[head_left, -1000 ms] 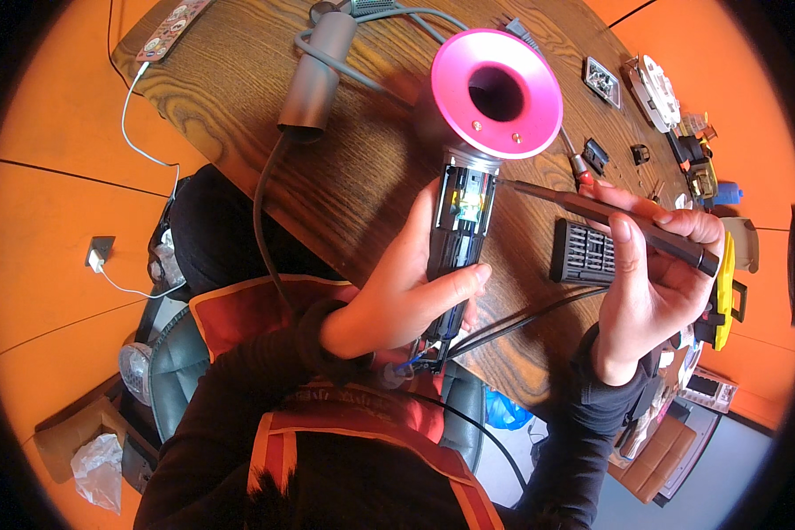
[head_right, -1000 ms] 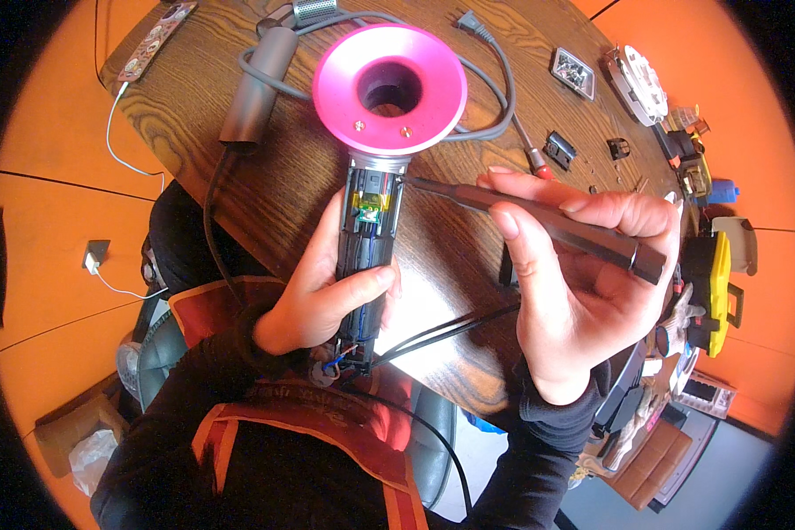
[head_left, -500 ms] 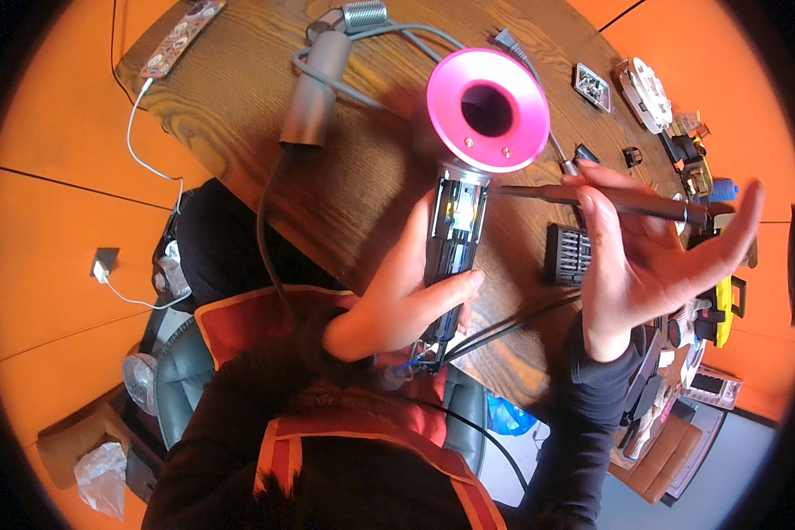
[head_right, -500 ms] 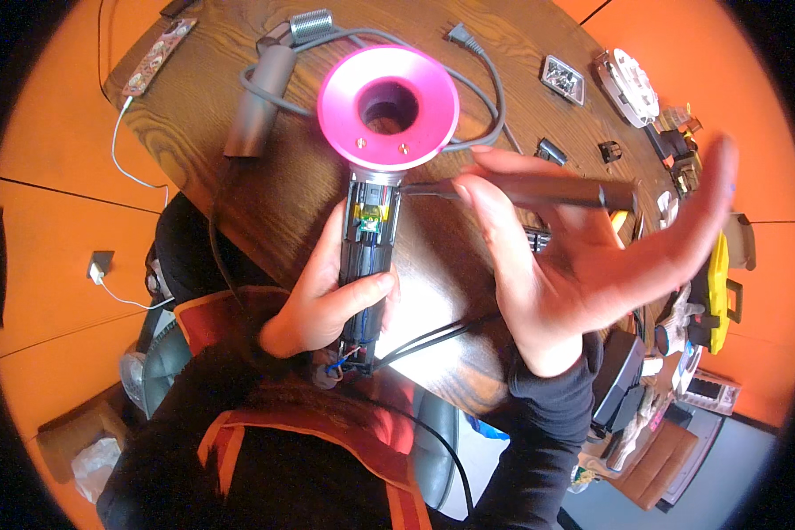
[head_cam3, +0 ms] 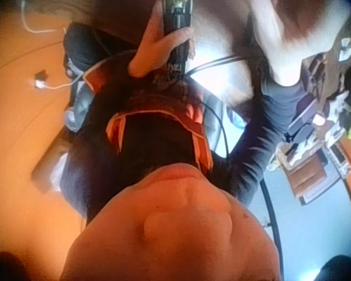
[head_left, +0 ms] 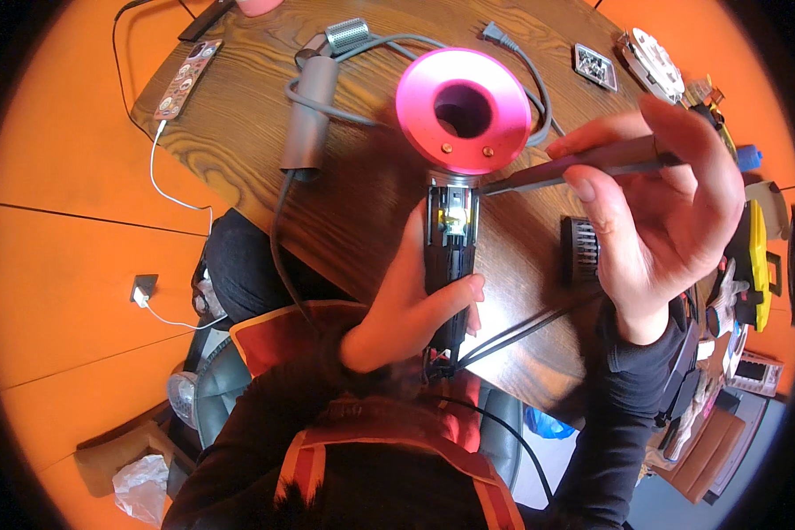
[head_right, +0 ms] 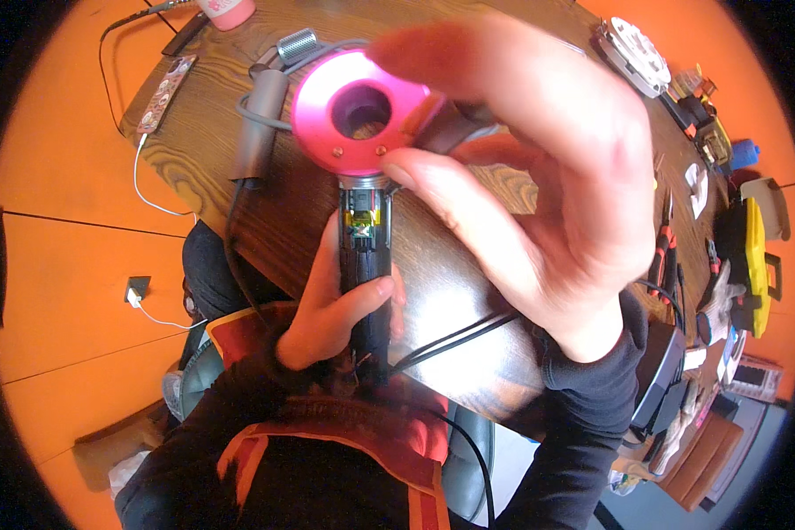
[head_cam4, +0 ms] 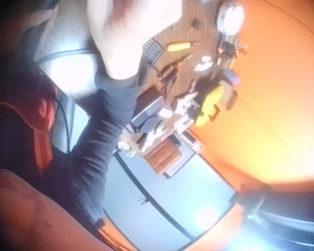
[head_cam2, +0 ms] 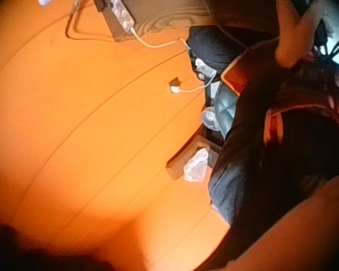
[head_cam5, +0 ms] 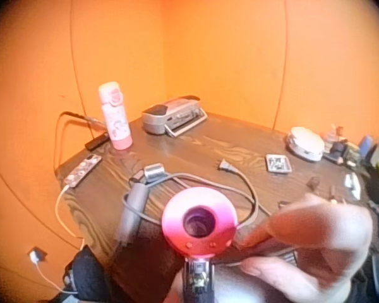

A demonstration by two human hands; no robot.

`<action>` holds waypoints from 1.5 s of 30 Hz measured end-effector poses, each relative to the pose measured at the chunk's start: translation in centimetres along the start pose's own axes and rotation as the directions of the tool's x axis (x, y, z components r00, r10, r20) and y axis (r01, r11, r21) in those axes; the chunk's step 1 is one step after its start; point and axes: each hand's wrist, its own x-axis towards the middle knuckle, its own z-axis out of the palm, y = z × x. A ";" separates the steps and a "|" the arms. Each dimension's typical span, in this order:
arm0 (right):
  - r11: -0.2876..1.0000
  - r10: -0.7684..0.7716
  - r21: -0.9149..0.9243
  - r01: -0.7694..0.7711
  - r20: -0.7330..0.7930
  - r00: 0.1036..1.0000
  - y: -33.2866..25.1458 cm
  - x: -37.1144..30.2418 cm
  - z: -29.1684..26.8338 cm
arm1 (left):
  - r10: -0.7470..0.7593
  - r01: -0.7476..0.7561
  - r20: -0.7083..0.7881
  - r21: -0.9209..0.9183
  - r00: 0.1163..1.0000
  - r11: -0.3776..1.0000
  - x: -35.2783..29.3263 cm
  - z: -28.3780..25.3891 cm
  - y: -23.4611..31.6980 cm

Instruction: The person disassembles a hair dryer by removing the outer casing and internal components. They use a screwdriver to remove screws and carefully separate the parts, revealing the internal wiring and motor assembly.

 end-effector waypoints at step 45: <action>0.988 0.108 0.133 -0.082 -0.206 0.973 0.8 -1.0 3.2 | 0.003 -0.004 0.036 0.030 0.999 1.000 0.0 -0.1 0.2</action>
